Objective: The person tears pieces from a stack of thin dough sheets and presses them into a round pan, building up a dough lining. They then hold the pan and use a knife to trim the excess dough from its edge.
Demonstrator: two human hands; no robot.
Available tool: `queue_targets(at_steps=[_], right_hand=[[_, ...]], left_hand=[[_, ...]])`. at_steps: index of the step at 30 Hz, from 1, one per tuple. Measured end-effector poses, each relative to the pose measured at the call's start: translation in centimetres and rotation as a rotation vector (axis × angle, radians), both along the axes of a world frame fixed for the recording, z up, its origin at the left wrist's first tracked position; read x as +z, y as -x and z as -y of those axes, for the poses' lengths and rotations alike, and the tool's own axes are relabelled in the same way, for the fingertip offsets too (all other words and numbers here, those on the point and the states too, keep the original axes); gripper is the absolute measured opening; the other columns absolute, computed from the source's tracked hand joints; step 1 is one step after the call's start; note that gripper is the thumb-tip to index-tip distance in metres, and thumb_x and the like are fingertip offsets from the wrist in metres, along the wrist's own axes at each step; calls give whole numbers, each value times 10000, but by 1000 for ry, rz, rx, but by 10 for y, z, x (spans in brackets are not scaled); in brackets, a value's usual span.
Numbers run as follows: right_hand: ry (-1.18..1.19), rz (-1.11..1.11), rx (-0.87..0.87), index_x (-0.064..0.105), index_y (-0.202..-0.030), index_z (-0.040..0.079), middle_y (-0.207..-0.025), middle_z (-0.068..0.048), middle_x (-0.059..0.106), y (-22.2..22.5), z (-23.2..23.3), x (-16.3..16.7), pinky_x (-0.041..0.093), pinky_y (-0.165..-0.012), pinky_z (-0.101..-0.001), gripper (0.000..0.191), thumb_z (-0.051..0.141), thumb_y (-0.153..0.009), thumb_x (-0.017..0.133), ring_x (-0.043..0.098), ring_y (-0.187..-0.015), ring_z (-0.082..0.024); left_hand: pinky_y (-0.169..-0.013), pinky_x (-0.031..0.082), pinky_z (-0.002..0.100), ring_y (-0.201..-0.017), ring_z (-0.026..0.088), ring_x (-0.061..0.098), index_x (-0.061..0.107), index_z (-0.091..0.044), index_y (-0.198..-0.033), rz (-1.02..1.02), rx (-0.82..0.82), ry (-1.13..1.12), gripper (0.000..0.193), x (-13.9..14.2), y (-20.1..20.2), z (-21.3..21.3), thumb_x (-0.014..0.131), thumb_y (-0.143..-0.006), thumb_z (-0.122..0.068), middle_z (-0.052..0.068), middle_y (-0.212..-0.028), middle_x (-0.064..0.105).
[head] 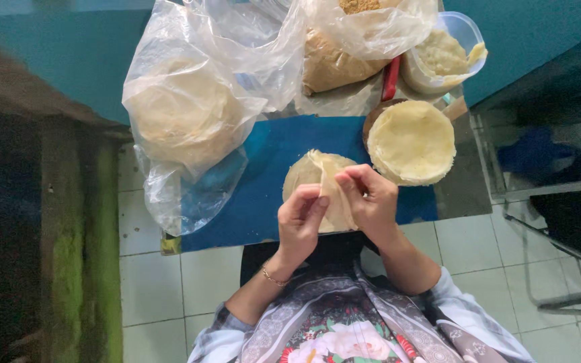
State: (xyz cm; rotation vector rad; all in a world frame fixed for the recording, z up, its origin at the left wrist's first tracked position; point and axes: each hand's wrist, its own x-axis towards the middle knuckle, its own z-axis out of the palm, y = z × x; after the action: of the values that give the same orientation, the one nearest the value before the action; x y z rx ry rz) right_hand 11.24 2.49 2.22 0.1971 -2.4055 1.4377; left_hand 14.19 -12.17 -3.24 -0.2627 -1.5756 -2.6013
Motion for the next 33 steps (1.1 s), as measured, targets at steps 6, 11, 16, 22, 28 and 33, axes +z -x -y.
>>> queue_targets(at_steps=[6, 11, 16, 22, 28, 33], right_hand=[[34, -33, -175, 713, -1000, 18, -709, 46, 547, 16, -30, 19, 378, -577, -217, 125, 131, -1011, 765, 445, -653, -27], [-12, -50, -167, 722, -1027, 12, -739, 60, 574, 32, -65, 36, 403, -614, -202, 142, 144, -1028, 775, 475, -691, -17], [14, -12, -113, 735, -1030, 17, -793, 62, 623, 52, -90, 40, 426, -642, -196, 136, 147, -1029, 775, 508, -720, -17], [124, 19, -125, 732, -1039, 14, -819, 61, 620, 67, -113, 35, 415, -664, -195, 139, 145, -1040, 778, 503, -739, -17], [82, 118, -118, 736, -1014, 15, -800, 54, 647, 70, -106, 31, 444, -641, -191, 130, 138, -1010, 779, 541, -722, -10], [-26, 78, 18, 741, -1026, 25, -798, 17, 691, 49, -66, 31, 490, -635, -204, 105, 121, -988, 760, 596, -717, -16]], left_hand=[[-830, 491, 211, -913, 55, 589, 636, -15, -1136, 152, 84, -342, 87, -15, 0, 18, 640, -1056, -49, 3, -1038, 660], [-669, 478, 212, -786, 52, 596, 634, -52, -1059, 315, 129, -373, 56, -30, 7, 30, 640, -1036, -102, -4, -928, 679], [-616, 468, 203, -757, 45, 587, 632, -62, -1051, 389, 214, -346, 60, -38, 6, 26, 647, -1037, -119, -6, -916, 667], [-589, 458, 190, -750, 34, 574, 622, -84, -1047, 386, 283, -306, 63, -40, 6, 29, 655, -1026, -134, -24, -919, 641], [-663, 525, 219, -787, 50, 607, 641, -55, -1069, 403, 176, 49, 113, -29, 4, 30, 633, -1040, -164, -11, -919, 664], [-735, 566, 297, -821, 170, 743, 696, -67, -1068, 219, 124, 889, 187, 1, 6, 35, 747, -1002, -234, 71, -946, 731]])
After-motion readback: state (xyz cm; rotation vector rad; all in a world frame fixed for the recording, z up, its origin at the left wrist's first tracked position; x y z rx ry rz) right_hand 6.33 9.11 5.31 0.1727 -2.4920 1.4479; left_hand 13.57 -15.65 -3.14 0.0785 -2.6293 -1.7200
